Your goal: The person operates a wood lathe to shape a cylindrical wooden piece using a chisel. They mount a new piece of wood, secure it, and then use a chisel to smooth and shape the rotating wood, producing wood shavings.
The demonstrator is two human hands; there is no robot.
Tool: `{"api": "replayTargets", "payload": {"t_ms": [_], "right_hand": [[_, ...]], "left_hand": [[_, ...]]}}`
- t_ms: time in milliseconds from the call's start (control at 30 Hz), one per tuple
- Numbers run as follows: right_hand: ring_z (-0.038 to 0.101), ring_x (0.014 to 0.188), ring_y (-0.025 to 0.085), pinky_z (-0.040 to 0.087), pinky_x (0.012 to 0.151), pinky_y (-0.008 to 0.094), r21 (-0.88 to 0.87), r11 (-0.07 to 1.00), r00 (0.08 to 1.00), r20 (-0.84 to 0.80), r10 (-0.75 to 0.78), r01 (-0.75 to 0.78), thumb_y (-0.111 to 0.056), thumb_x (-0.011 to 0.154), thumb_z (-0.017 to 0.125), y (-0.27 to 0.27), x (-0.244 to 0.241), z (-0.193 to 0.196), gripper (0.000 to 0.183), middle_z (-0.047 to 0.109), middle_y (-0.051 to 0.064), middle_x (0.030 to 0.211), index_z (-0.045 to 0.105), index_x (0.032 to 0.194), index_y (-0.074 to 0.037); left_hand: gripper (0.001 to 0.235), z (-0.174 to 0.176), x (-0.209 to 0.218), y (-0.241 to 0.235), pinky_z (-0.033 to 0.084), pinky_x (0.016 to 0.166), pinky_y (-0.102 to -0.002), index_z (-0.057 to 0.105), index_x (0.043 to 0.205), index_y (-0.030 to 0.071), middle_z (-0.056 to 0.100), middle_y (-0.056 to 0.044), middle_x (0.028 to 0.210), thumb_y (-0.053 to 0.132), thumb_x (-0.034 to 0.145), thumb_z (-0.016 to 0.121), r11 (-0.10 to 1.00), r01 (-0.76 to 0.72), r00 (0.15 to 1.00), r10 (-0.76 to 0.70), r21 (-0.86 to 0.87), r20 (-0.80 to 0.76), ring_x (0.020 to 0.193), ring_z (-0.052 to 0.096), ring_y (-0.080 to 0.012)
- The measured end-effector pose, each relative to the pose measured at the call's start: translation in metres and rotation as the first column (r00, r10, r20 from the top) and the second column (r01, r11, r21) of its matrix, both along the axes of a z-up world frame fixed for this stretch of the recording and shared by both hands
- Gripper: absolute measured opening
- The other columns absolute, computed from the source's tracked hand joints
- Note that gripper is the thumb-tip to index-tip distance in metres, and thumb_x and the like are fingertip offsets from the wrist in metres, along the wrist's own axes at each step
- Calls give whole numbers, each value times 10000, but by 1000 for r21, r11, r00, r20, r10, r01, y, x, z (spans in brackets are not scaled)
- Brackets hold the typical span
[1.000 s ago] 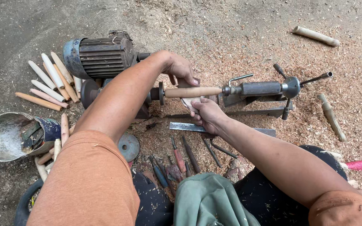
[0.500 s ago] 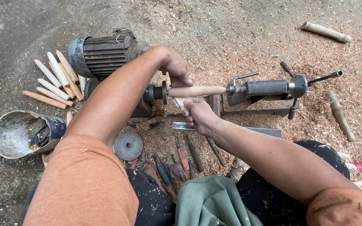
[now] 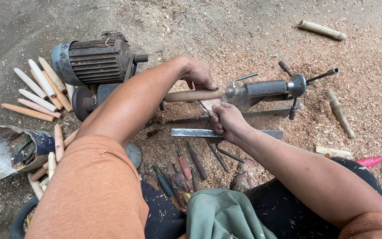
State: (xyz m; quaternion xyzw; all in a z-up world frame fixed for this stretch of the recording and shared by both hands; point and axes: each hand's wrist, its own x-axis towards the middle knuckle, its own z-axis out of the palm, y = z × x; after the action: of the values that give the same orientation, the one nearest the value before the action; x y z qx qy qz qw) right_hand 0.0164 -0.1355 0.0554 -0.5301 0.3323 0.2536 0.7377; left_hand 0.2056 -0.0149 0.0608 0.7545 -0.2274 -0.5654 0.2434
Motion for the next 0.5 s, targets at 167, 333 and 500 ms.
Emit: {"api": "replayTargets", "payload": {"t_ms": [167, 333, 500], "right_hand": [[370, 391, 84, 284, 339, 244, 40, 999, 998, 50, -23, 21, -206, 1073, 449, -8, -5, 4, 194, 477, -19, 584, 481, 906, -112], [386, 401, 81, 304, 356, 243, 30, 999, 998, 37, -46, 45, -193, 1075, 444, -6, -4, 4, 182, 487, -17, 594, 500, 933, -94], [379, 402, 79, 303, 357, 244, 47, 998, 999, 5, 40, -40, -207, 1073, 456, 19, -2, 3, 153, 474, -30, 584, 489, 947, -128]], "left_hand": [[318, -8, -9, -13, 589, 938, -387, 732, 1213, 113, 761, -95, 1107, 304, 984, 623, 999, 39, 998, -37, -25, 49, 982, 726, -193], [341, -19, -3, -18, 550, 942, -403, 737, 1190, 77, 754, -97, 1105, 333, 1015, 597, 992, 123, 991, -121, -18, 61, 1002, 692, -201], [384, -27, 8, 14, 484, 987, -407, 705, 1219, 145, 735, -60, 1169, 407, 1041, 488, 991, 131, 991, -131, 40, 7, 1106, 670, -166]]}}
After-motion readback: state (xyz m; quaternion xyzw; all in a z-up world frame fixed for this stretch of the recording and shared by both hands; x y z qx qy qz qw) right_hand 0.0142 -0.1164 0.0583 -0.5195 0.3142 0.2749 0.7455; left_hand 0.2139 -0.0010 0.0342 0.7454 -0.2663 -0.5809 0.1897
